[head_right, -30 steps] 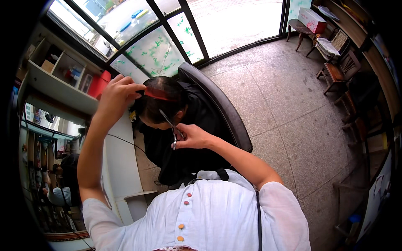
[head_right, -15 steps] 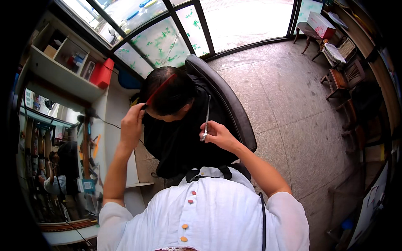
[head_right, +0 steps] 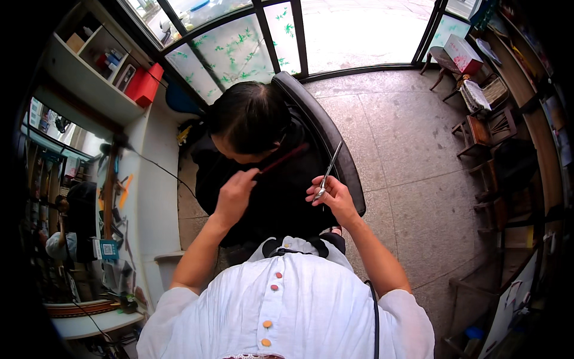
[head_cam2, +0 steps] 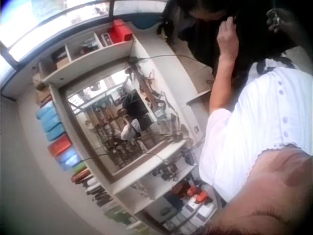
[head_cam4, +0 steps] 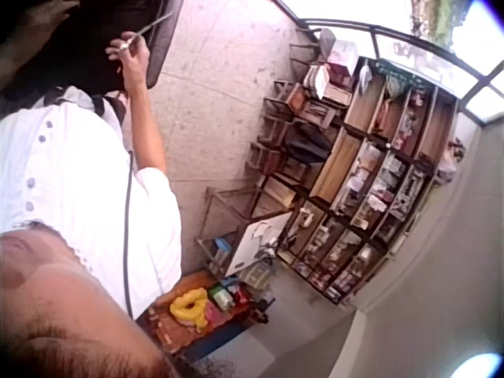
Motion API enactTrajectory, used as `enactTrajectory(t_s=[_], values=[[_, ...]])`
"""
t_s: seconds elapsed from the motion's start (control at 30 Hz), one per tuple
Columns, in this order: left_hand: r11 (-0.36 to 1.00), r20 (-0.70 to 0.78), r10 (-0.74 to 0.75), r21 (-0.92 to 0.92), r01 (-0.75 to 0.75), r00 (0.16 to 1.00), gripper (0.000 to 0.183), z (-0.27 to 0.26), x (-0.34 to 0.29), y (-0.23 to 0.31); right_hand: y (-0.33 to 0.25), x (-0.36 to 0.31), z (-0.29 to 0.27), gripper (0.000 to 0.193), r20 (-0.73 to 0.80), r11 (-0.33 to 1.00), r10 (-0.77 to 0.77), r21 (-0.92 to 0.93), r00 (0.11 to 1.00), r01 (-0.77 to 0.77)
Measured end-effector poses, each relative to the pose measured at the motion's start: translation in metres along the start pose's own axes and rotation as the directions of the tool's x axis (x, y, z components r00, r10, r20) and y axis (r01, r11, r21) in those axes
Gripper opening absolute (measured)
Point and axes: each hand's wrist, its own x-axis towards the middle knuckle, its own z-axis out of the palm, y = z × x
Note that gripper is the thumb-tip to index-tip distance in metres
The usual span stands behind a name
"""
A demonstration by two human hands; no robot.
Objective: The person cuts a client's hair using shears and a comb. The person sections the hair with the comb and trims the ends with the shears across different parts of the head.
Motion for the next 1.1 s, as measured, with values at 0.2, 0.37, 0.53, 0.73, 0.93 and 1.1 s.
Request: enactTrajectory(t_s=[0.2, 0.37, 0.53, 0.73, 0.93, 1.1], values=[[0.990, -0.265, 0.014, 0.136, 0.023, 0.964, 0.034, -0.044, -0.026, -0.062, 0.007, -0.012, 0.000, 0.032, -0.002, 0.999, 0.039, 0.026, 0.999, -0.039], [0.974, -0.083, 0.009, 0.227, 0.010, 0.996, 0.032, -0.034, -0.032, -0.073, 0.012, -0.008, 0.011, 0.032, 0.052, 0.999, 0.037, -0.009, 0.998, -0.036], [0.965, 0.021, 0.107, 0.240, -0.109, 0.994, 0.032, -0.023, -0.037, -0.065, 0.011, 0.000, 0.037, 0.030, 0.152, 0.998, 0.055, 0.015, 0.987, -0.058], [0.974, -0.238, 0.012, 0.222, 0.042, 0.971, 0.030, -0.040, -0.039, -0.076, 0.029, 0.019, 0.066, 0.035, 0.246, 0.987, -0.003, -0.153, 0.969, 0.042], [0.957, 0.039, -0.009, 0.292, -0.003, 0.999, 0.027, -0.027, -0.049, -0.075, 0.046, 0.041, 0.100, 0.035, 0.306, 0.965, -0.034, -0.236, 0.951, 0.111], [0.955, 0.151, -0.090, 0.295, 0.042, 0.985, 0.025, -0.028, -0.067, -0.076, 0.067, 0.064, 0.104, 0.040, 0.344, 0.924, 0.024, -0.365, 0.939, 0.110]])
